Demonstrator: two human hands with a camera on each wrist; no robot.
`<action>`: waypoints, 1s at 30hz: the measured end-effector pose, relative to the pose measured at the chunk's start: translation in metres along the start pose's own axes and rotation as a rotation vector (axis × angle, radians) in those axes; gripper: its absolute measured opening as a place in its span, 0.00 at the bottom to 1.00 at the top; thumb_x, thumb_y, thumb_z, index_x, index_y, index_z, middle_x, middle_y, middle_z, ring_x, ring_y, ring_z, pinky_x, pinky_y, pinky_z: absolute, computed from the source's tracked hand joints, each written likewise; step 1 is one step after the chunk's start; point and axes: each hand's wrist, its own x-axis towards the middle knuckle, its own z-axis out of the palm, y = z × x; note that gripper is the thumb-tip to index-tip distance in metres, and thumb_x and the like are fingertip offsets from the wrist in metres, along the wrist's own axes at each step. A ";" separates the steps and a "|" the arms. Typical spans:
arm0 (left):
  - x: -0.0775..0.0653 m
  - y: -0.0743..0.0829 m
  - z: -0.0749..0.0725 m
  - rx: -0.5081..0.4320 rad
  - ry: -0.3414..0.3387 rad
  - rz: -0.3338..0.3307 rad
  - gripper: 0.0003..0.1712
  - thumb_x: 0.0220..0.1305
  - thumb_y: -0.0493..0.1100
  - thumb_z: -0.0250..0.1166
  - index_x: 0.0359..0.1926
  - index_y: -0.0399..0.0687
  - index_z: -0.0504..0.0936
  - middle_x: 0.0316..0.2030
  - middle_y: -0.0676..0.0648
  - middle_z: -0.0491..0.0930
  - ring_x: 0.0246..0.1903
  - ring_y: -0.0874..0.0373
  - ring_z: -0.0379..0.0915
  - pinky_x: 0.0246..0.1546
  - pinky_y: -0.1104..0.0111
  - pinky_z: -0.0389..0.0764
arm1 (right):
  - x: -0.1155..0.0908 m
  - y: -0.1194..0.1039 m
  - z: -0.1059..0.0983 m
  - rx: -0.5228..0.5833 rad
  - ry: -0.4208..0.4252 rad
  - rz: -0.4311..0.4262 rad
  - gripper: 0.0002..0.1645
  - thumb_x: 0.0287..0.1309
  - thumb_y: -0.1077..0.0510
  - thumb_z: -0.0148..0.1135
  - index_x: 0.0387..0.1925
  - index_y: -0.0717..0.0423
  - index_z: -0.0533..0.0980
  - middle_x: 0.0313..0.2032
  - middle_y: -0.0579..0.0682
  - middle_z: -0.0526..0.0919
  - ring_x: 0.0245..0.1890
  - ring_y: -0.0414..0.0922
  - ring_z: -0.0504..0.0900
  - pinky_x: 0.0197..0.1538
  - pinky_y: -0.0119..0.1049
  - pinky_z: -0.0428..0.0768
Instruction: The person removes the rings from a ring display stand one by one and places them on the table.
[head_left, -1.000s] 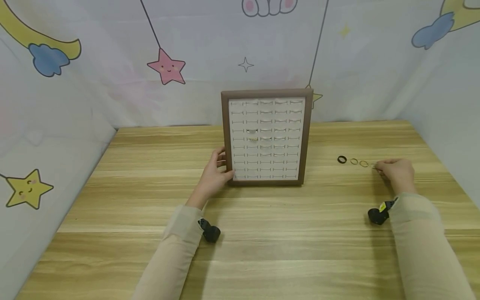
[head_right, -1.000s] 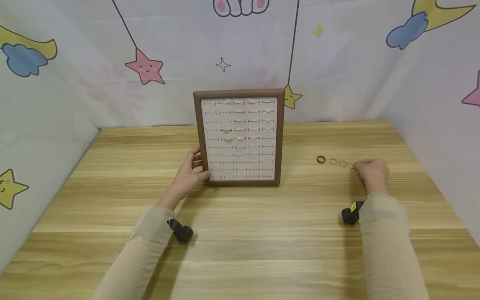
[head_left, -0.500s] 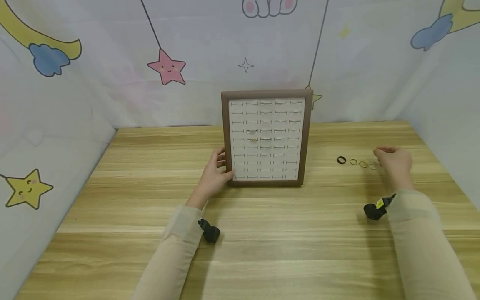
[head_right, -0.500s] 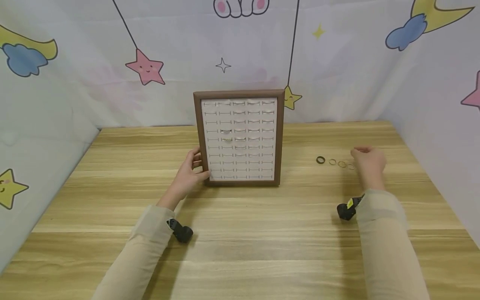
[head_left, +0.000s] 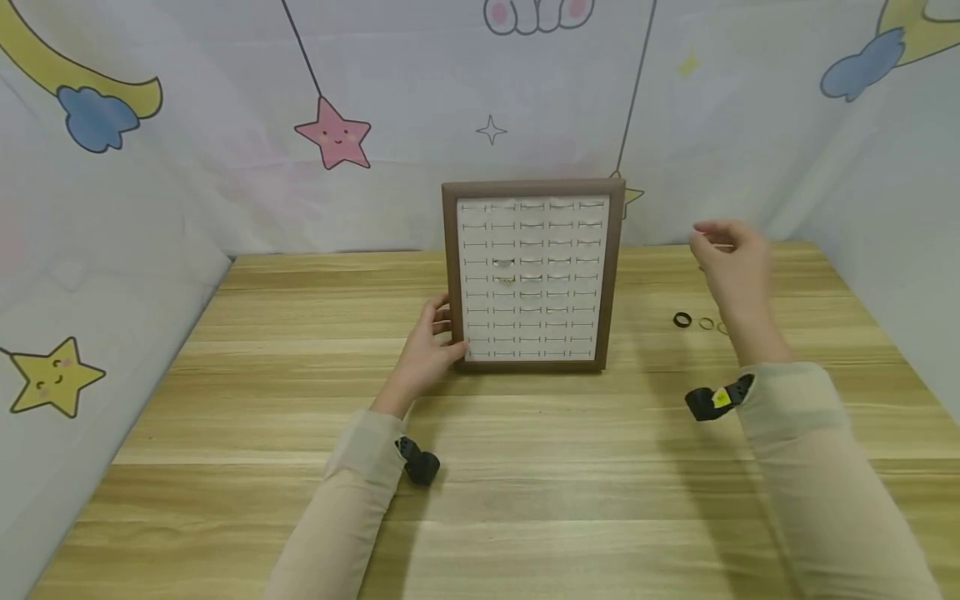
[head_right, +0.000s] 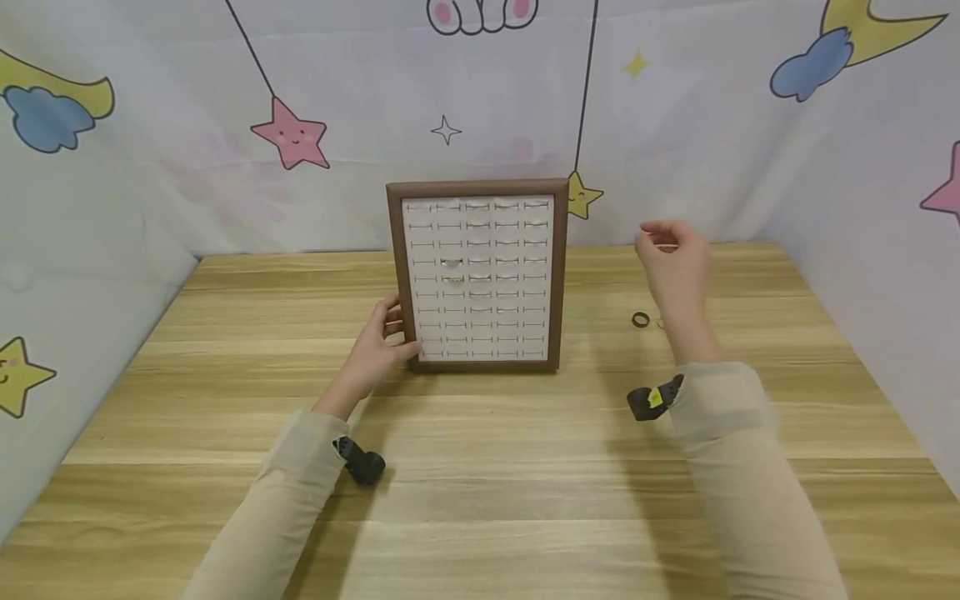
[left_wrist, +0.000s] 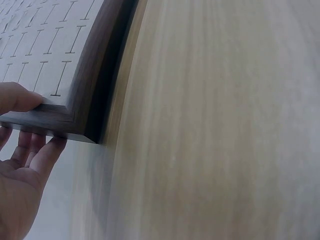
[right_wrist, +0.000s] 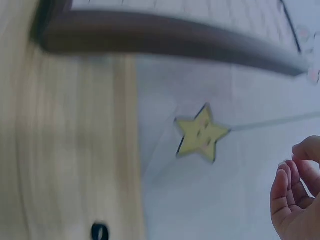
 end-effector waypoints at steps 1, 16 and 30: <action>0.000 0.000 0.000 0.000 0.000 0.001 0.46 0.59 0.30 0.61 0.73 0.49 0.49 0.65 0.38 0.61 0.66 0.43 0.60 0.64 0.52 0.70 | -0.003 -0.007 0.004 0.012 0.001 -0.025 0.25 0.64 0.45 0.54 0.55 0.56 0.76 0.36 0.29 0.71 0.35 0.27 0.72 0.35 0.17 0.73; -0.001 0.002 0.000 -0.010 0.001 -0.002 0.46 0.59 0.29 0.61 0.73 0.48 0.49 0.65 0.37 0.61 0.66 0.42 0.60 0.64 0.52 0.71 | -0.048 -0.065 0.074 0.040 -0.220 -0.351 0.12 0.62 0.59 0.58 0.45 0.61 0.79 0.41 0.56 0.82 0.36 0.40 0.76 0.40 0.24 0.74; -0.001 0.000 0.000 -0.023 -0.002 0.004 0.46 0.59 0.29 0.61 0.73 0.47 0.49 0.65 0.37 0.60 0.66 0.42 0.60 0.64 0.52 0.71 | -0.073 -0.068 0.123 -0.104 -0.340 -0.535 0.10 0.60 0.64 0.60 0.42 0.62 0.80 0.42 0.56 0.84 0.39 0.49 0.81 0.44 0.39 0.82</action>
